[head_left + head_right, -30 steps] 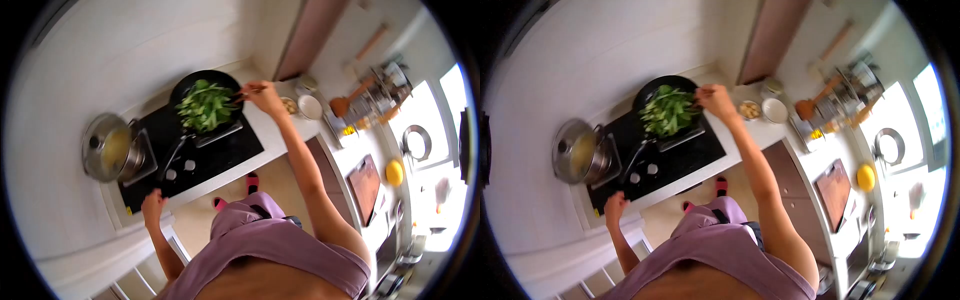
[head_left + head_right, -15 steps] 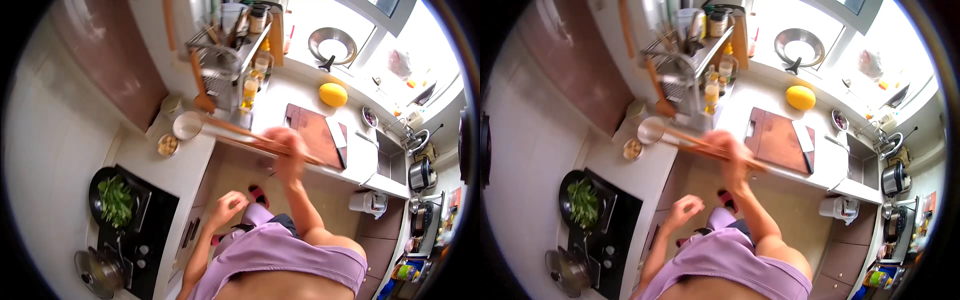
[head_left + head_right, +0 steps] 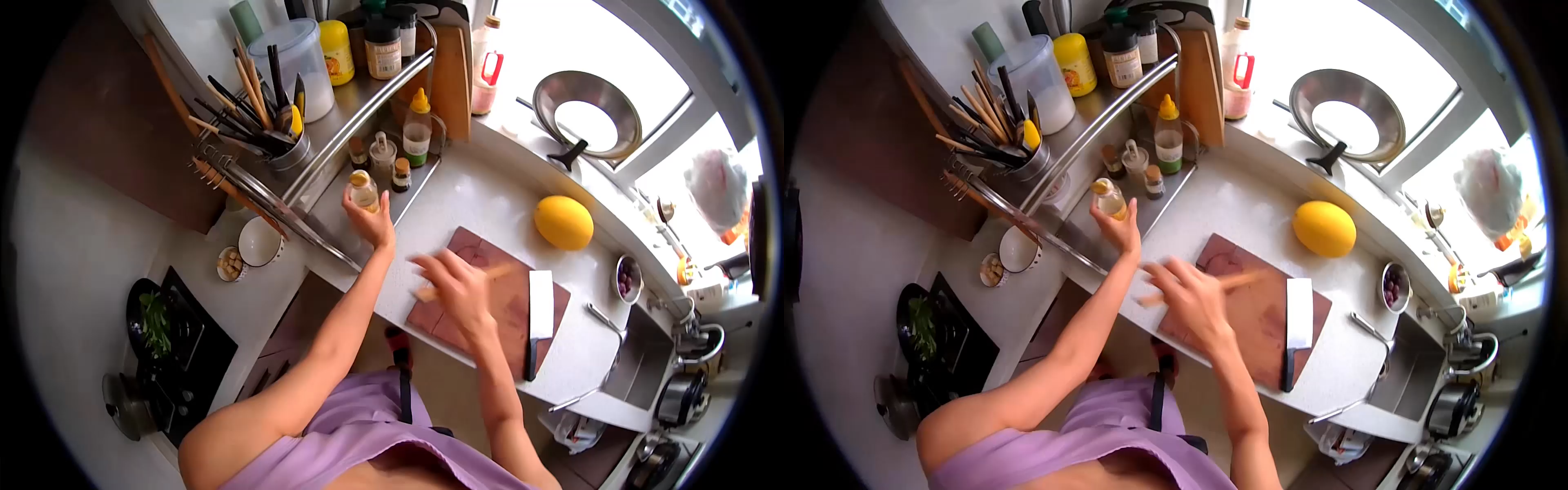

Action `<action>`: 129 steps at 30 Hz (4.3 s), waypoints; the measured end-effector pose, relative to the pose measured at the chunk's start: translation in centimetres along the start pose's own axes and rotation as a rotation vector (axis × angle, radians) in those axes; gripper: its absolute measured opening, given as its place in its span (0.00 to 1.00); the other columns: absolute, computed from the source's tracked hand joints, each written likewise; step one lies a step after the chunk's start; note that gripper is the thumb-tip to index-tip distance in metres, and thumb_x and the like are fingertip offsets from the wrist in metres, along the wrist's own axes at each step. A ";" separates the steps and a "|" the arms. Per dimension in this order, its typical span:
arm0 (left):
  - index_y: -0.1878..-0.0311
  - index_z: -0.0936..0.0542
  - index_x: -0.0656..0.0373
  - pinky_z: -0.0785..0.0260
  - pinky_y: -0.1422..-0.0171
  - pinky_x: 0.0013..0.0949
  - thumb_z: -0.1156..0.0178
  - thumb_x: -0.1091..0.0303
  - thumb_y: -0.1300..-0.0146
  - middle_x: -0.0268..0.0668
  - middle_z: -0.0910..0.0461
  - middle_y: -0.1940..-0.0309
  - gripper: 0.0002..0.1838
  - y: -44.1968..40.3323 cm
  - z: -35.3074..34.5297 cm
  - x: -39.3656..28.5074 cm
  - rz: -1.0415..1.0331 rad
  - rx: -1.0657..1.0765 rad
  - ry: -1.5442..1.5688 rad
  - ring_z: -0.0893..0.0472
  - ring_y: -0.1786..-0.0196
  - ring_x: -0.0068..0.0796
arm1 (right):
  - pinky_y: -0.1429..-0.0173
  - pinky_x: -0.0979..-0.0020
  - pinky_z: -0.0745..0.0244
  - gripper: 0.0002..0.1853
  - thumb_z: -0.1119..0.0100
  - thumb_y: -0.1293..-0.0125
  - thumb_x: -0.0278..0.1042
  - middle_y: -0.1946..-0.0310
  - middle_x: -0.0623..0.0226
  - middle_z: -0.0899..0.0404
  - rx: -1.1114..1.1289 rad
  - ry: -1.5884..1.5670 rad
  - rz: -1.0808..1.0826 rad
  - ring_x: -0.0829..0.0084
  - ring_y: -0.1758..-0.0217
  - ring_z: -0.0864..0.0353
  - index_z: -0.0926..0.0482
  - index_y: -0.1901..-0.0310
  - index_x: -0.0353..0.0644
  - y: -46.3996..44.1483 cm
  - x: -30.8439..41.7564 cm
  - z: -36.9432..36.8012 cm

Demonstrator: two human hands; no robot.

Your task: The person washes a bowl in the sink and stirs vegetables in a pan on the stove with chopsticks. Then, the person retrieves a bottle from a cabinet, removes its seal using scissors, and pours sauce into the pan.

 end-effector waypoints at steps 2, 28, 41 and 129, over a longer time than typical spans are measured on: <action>0.35 0.35 0.60 0.34 0.35 0.46 0.26 0.62 0.48 0.49 0.28 0.41 0.40 -0.6 -1.0 6.5 0.198 0.064 0.365 0.26 0.40 0.51 | 0.68 0.60 0.27 0.09 0.36 0.42 0.31 0.66 0.63 0.27 0.017 -0.056 -0.025 0.56 0.69 0.22 0.23 0.60 0.45 -5.2 -1.5 -4.9; 0.25 0.54 0.72 0.53 0.21 0.45 0.21 0.66 0.55 0.59 0.50 0.26 0.62 2.5 4.0 3.5 0.502 -0.032 0.011 0.46 0.23 0.51 | 0.58 0.47 0.21 0.14 0.46 0.36 0.45 0.65 0.46 0.17 0.307 0.177 -0.377 0.44 0.62 0.15 0.21 0.58 0.45 -11.2 -22.8 -18.9; 0.41 0.35 0.61 0.35 0.39 0.47 0.28 0.66 0.46 0.48 0.26 0.47 0.33 7.5 -2.2 -4.7 0.036 0.734 -0.001 0.28 0.42 0.51 | 0.70 0.54 0.26 0.18 0.37 0.37 0.43 0.77 0.51 0.20 0.484 0.083 -0.150 0.48 0.73 0.19 0.33 0.64 0.38 -6.4 -9.7 -7.9; 0.44 0.24 0.50 0.27 0.57 0.48 0.32 0.56 0.43 0.43 0.18 0.63 0.24 -30.4 70.3 8.7 -0.304 0.535 -1.072 0.19 0.58 0.49 | 0.54 0.65 0.18 0.20 0.37 0.39 0.19 0.49 0.60 0.21 0.313 -0.186 -0.131 0.60 0.52 0.16 0.21 0.46 0.48 1.9 29.2 -21.0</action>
Point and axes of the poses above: each hand's wrist, its own y-axis away from the middle knuckle, its own z-axis out of the back of the hand, x = y × z, the point moved 9 cm from there along -y, towards the middle knuckle
